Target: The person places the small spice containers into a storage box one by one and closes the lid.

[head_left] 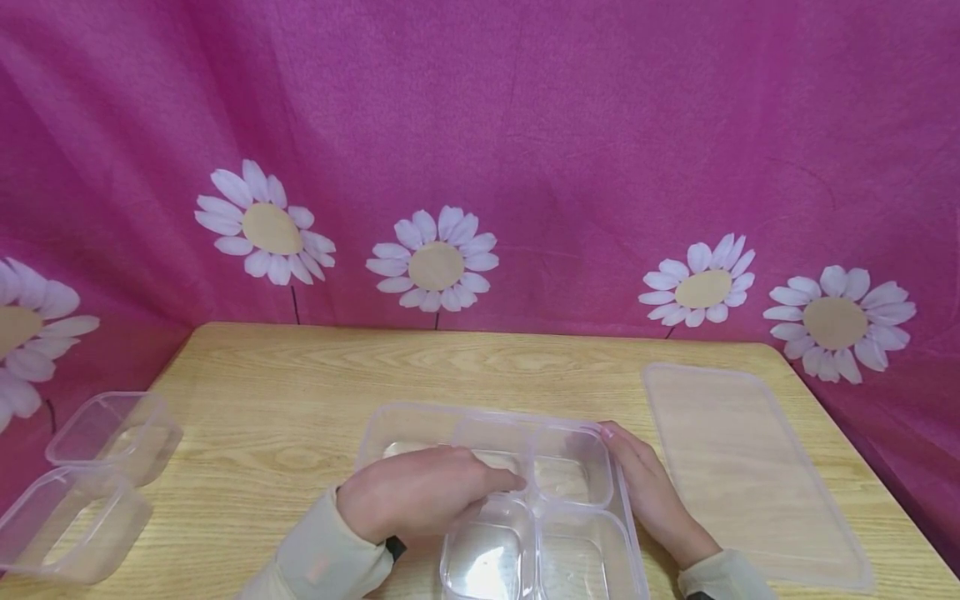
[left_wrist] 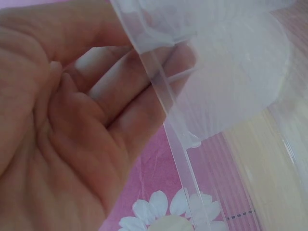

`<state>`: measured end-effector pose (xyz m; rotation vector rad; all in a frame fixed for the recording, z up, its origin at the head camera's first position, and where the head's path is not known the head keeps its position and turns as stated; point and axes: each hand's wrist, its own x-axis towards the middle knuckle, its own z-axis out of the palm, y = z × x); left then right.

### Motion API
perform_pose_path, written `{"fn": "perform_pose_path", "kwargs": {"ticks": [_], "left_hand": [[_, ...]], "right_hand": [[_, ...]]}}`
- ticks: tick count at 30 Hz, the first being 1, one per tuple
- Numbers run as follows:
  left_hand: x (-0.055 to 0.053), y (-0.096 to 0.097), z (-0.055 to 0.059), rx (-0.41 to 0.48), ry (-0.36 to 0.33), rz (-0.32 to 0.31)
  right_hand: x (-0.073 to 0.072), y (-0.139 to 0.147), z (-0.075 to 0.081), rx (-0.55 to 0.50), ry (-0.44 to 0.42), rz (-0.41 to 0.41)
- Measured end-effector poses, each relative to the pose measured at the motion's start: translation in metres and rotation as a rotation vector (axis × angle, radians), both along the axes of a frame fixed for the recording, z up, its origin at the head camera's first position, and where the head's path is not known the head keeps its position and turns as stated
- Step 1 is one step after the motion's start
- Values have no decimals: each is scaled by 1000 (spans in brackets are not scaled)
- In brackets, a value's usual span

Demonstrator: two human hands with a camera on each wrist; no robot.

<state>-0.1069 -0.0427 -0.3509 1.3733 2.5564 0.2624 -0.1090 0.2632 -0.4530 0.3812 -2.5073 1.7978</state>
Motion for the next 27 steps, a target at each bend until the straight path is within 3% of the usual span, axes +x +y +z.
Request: {"fn": "perform_pose_path", "kwargs": {"ticks": [5, 13, 27], "left_hand": [[0, 2, 0, 9, -12, -8], [-2, 1, 1, 74, 48, -61], [-2, -1, 4, 83, 72, -33]], "right_hand": [[0, 0, 0, -6, 4, 6], [-1, -1, 2, -11, 3, -3], [-1, -1, 1, 4, -17, -28]]}}
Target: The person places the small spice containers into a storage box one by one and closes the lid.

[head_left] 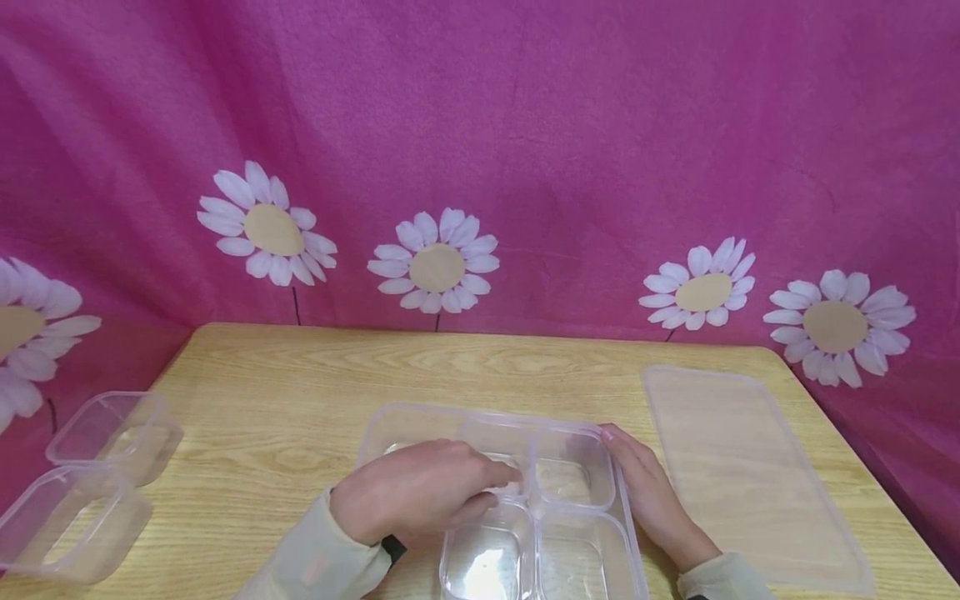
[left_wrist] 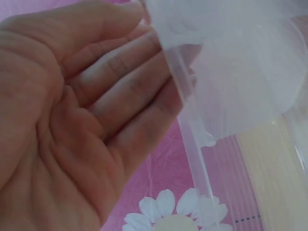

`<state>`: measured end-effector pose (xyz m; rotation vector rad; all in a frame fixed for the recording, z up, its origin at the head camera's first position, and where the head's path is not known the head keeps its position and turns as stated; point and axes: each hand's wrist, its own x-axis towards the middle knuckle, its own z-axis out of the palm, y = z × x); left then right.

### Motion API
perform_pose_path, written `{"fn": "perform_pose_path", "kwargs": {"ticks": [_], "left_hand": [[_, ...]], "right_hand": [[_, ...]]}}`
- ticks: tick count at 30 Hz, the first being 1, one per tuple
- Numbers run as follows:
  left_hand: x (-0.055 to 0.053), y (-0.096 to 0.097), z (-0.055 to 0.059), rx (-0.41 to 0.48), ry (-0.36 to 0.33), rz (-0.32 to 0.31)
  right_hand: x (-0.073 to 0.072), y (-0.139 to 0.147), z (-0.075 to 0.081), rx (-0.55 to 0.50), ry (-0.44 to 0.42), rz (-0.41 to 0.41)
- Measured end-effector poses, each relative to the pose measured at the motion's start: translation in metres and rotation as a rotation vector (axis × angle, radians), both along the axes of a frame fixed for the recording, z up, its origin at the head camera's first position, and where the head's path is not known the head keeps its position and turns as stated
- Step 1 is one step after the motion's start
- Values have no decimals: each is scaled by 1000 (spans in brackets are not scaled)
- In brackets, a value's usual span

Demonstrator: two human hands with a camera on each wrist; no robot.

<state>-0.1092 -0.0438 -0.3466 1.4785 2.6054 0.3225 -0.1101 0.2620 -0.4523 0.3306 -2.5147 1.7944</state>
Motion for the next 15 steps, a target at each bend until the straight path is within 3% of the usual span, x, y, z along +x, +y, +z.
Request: {"fn": "perform_pose_path", "kwargs": {"ticks": [9, 15], "left_hand": [[2, -9, 8, 55, -18, 31], [4, -17, 16, 91, -47, 86]], "right_hand": [[5, -2, 2, 11, -26, -38], [4, -2, 2, 6, -26, -32]]}}
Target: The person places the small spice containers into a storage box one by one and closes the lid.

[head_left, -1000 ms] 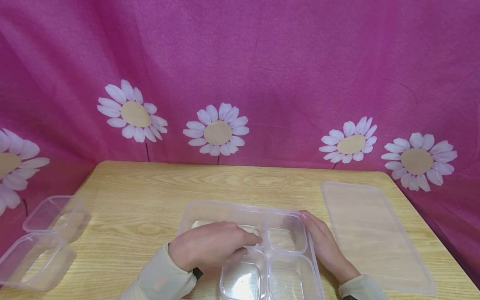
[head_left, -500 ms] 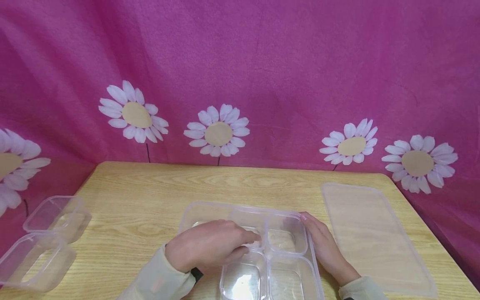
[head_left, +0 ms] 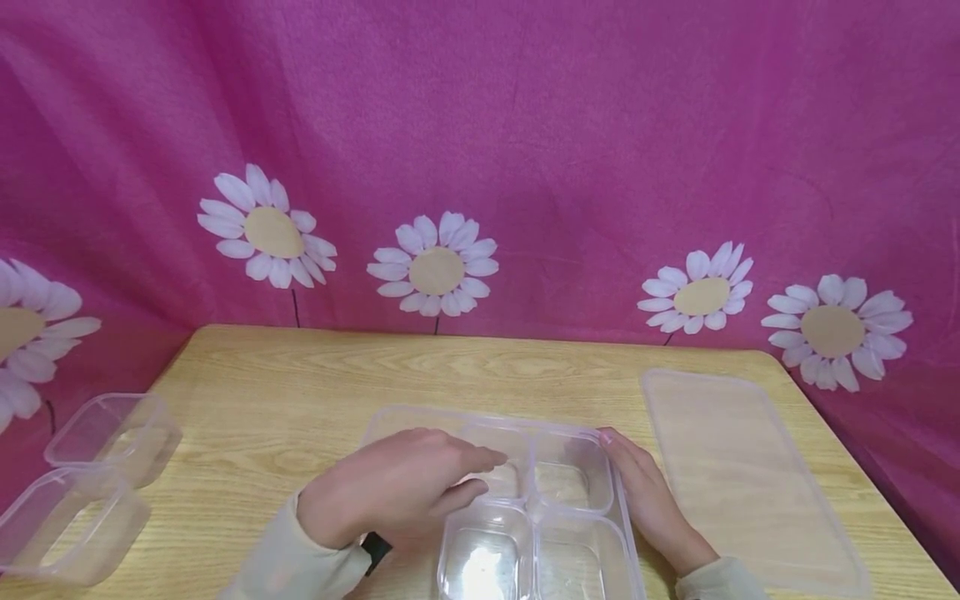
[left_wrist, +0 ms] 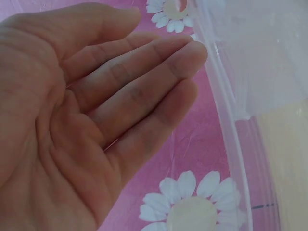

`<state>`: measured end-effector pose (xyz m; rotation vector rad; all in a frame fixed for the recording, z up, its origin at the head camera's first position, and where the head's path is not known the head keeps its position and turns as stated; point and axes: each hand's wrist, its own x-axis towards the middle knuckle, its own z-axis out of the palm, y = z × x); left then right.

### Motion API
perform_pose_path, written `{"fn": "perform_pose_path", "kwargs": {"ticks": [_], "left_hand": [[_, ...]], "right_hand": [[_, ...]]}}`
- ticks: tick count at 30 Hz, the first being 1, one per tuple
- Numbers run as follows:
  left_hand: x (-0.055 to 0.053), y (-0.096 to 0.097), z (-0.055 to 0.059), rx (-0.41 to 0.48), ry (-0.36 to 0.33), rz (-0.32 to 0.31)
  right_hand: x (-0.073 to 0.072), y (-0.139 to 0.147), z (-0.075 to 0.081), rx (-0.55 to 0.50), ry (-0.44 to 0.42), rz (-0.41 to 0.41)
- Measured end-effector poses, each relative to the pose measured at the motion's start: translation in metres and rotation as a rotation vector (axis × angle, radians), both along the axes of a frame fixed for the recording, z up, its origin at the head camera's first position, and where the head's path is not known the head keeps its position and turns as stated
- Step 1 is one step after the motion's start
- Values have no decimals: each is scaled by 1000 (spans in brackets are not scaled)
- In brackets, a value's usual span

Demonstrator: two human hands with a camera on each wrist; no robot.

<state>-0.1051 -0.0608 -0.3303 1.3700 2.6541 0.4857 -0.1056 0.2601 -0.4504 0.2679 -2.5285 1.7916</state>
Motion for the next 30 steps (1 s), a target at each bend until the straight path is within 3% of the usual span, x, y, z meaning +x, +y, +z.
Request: {"fn": "perform_pose_path", "kwargs": {"ticks": [9, 19, 30], "left_hand": [[-2, -8, 3, -4, -68, 86], [-5, -21, 1, 68, 113, 60], [-4, -34, 1, 84, 85, 113]], "right_hand": [[-4, 1, -2, -32, 13, 43], [-4, 0, -1, -30, 39, 49], [-3, 0, -1, -34, 44, 45]]}}
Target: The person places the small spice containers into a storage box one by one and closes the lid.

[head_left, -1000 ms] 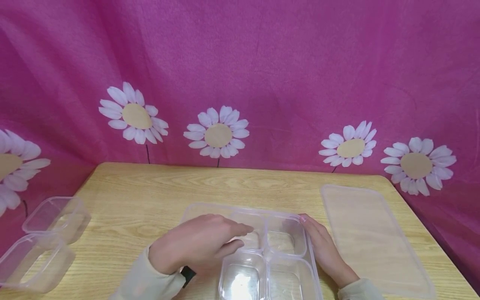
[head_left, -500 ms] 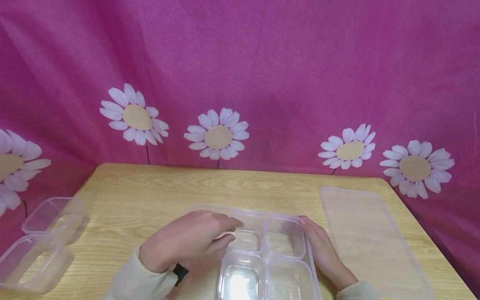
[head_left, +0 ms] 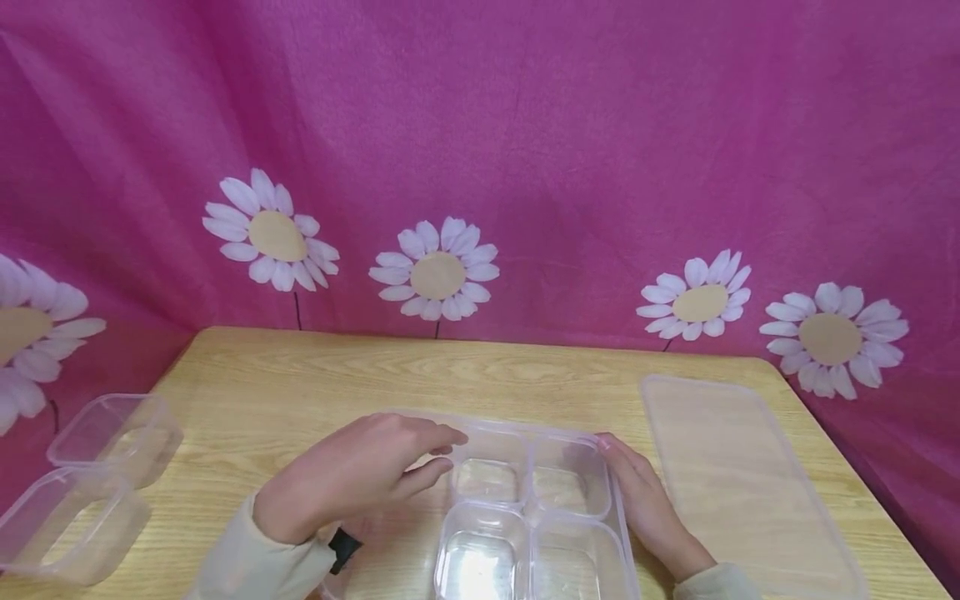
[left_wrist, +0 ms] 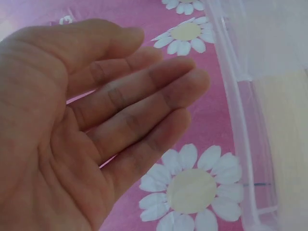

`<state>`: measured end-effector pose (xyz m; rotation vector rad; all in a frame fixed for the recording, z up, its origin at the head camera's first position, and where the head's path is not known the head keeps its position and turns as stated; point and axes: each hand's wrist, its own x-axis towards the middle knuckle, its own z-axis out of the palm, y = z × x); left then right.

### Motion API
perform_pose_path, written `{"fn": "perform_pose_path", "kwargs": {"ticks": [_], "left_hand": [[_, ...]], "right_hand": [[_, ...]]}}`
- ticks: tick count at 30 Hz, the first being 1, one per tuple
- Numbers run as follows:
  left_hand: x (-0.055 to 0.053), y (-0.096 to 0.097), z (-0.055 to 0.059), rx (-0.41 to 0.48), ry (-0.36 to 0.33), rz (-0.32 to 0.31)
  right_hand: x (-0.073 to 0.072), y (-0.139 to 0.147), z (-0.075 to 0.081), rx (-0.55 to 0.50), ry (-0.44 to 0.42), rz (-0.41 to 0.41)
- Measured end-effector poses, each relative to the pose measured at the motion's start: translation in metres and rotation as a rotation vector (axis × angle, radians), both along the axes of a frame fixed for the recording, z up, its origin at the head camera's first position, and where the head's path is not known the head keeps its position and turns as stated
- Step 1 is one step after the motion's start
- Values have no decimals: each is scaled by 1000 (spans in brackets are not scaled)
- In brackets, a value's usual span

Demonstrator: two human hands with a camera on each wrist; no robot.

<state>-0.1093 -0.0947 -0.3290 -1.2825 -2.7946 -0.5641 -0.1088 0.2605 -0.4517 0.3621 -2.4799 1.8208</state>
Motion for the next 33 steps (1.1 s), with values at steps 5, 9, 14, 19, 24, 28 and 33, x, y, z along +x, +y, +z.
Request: {"fn": "perform_pose_path", "kwargs": {"ticks": [5, 9, 14, 19, 24, 28, 33], "left_hand": [[2, -9, 5, 21, 26, 42], [0, -19, 9, 48, 64, 88], [-9, -29, 7, 129, 57, 153], [-17, -42, -2, 190, 109, 304], [-21, -58, -8, 167, 131, 461], [-20, -70, -8, 100, 116, 571], [-12, -86, -4, 17, 113, 691]], "right_hand": [[1, -2, -1, 7, -1, -4], [1, -3, -1, 12, 4, -1], [0, -3, -1, 11, 3, 4], [-1, -2, 0, 38, 12, 10], [-1, 0, -1, 39, 7, 15], [0, 0, -1, 22, 9, 21], [1, -2, 0, 28, 16, -4]]}}
